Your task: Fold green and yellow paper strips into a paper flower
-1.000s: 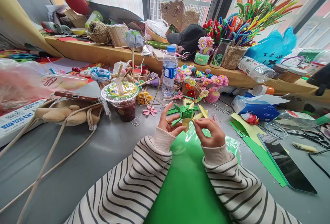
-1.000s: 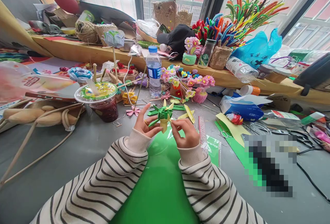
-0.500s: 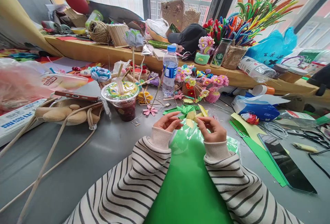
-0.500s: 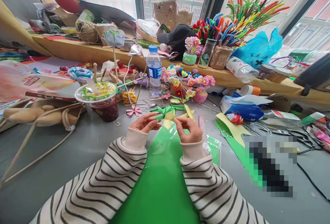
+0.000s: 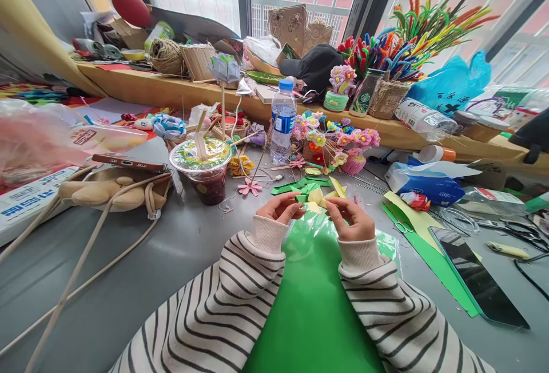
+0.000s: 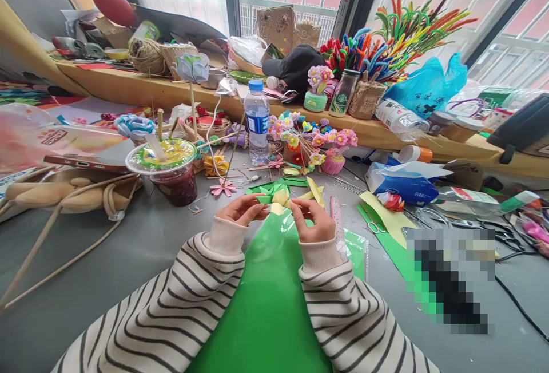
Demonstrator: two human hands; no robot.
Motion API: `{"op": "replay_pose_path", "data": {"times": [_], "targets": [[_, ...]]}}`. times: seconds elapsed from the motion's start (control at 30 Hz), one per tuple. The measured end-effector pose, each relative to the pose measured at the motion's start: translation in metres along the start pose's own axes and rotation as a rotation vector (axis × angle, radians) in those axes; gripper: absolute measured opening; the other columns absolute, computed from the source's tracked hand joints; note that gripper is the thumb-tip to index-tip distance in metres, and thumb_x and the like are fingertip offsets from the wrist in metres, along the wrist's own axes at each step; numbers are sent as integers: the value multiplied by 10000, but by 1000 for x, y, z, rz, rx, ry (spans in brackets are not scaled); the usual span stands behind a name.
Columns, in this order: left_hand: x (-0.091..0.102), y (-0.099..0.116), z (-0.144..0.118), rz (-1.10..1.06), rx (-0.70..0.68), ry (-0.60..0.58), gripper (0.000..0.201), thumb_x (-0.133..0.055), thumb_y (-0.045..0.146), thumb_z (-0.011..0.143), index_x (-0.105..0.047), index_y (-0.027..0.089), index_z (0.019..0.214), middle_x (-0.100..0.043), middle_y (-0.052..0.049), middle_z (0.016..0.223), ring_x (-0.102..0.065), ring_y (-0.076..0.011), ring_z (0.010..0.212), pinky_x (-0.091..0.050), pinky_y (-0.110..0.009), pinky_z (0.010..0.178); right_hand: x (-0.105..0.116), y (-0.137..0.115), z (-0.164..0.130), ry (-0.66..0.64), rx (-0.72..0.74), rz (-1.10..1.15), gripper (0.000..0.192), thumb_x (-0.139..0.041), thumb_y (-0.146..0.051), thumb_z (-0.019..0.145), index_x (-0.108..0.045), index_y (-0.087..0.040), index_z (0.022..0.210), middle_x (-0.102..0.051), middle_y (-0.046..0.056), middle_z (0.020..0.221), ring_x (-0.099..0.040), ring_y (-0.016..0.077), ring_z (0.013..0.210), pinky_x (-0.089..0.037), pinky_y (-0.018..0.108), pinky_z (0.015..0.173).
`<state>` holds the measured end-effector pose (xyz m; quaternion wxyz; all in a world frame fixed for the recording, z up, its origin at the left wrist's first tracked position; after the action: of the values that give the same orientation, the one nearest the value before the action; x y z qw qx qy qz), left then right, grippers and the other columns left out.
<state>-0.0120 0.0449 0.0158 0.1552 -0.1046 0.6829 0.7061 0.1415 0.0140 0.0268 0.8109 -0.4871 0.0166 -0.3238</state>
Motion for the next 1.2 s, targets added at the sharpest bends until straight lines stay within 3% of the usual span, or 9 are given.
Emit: {"op": "replay_pose_path", "data": {"times": [0.17, 0.3, 0.5, 0.63, 0.73, 1.03, 1.2], "targets": [[-3, -9, 1, -16, 102, -49, 443, -678, 291, 518, -384, 167, 825, -575, 28, 575, -589, -134, 490, -494, -276, 503, 1, -9, -1, 16, 92, -73, 138, -543, -285, 682, -603, -175, 740, -624, 19, 679, -559, 97, 521, -483, 231, 496], [-5, -13, 1, 13, 156, -101, 532, -710, 251, 465, -351, 176, 851, -561, 34, 598, -587, -138, 530, -486, -261, 472, -4, -19, -3, -24, 232, -39, 99, -543, -219, 685, -607, -171, 743, -610, 27, 680, -552, 102, 565, -478, 221, 495], [-3, -15, 3, 46, 102, -124, 541, -689, 243, 498, -323, 187, 892, -503, 67, 567, -558, -118, 524, -460, -229, 439, -6, -21, -3, -46, 339, -28, 137, -564, -202, 656, -579, -184, 790, -575, 40, 744, -531, 133, 680, -472, 243, 494], [-4, -15, 4, 57, 54, -137, 515, -669, 229, 520, -320, 190, 897, -470, 81, 536, -530, -97, 497, -431, -204, 436, -4, -25, -2, -36, 418, -129, 220, -593, -244, 639, -561, -198, 852, -535, 63, 877, -498, 180, 846, -460, 340, 687], [-5, -15, 3, 84, 19, -139, 507, -659, 208, 525, -317, 195, 900, -471, 83, 529, -499, -80, 463, -406, -193, 433, -4, -27, -2, -53, 452, -164, 201, -596, -255, 642, -561, -208, 834, -515, 61, 895, -491, 185, 863, -419, 368, 765], [-5, -16, 2, 260, -97, -181, 675, -614, 215, 587, -277, 215, 1172, -395, 79, 518, -426, -63, 493, -372, -187, 507, -9, -25, -2, -133, 525, -135, 155, -588, -193, 654, -528, -192, 798, -521, 51, 873, -487, 166, 839, -418, 327, 730], [-3, -17, 2, 376, -104, -191, 522, -586, 238, 617, -397, 197, 1101, -439, 42, 577, -447, -75, 542, -392, -199, 550, -10, -28, -4, -163, 460, -109, 154, -574, -173, 666, -528, -198, 810, -514, 48, 889, -481, 164, 858, -414, 338, 758]]}}
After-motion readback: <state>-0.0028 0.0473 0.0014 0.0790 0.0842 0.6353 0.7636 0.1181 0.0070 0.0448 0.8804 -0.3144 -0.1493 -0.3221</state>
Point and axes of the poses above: each hand's wrist, its own z-axis towards the middle knuckle, its own x-axis out of the back of the hand, y = z × x, the point moved 5 cm from there along z, towards the middle knuckle
